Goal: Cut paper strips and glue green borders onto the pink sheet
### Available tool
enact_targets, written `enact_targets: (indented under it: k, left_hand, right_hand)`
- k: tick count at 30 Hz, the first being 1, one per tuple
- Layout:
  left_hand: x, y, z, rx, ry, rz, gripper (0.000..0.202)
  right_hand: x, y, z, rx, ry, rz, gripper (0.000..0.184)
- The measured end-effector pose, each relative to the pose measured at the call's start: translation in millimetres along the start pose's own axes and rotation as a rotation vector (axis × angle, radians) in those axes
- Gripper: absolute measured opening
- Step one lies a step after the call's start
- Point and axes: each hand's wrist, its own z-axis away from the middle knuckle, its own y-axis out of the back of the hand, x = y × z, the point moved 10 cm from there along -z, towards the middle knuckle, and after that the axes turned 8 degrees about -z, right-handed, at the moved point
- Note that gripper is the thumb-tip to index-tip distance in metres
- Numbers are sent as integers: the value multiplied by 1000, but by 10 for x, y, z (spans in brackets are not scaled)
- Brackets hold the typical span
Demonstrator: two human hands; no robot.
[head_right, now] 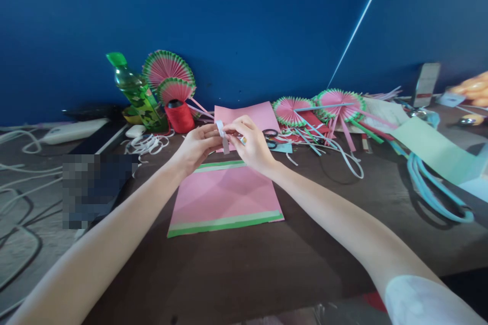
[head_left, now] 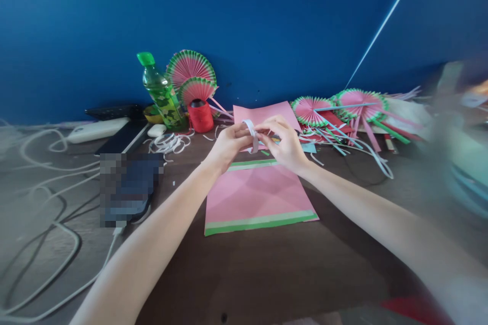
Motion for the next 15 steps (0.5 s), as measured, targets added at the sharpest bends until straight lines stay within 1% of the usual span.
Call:
enact_targets:
  k: [4,9,12,15]
  left_hand:
    - [41,-13,8,6,-57,-63,28]
    - [105,5,36,92,-93,-158,21]
    - [120,29,45,128,-111,-175,22]
    - [112,59,37,135,-123,-174,27]
  right_hand:
    - [-41,21,13,21,45,20,9]
    - [-89,26,32,38,58,77,10]
    - [-116,-16,40,11,69,88,12]
    - [-140,-47,47,-5,82,89,12]
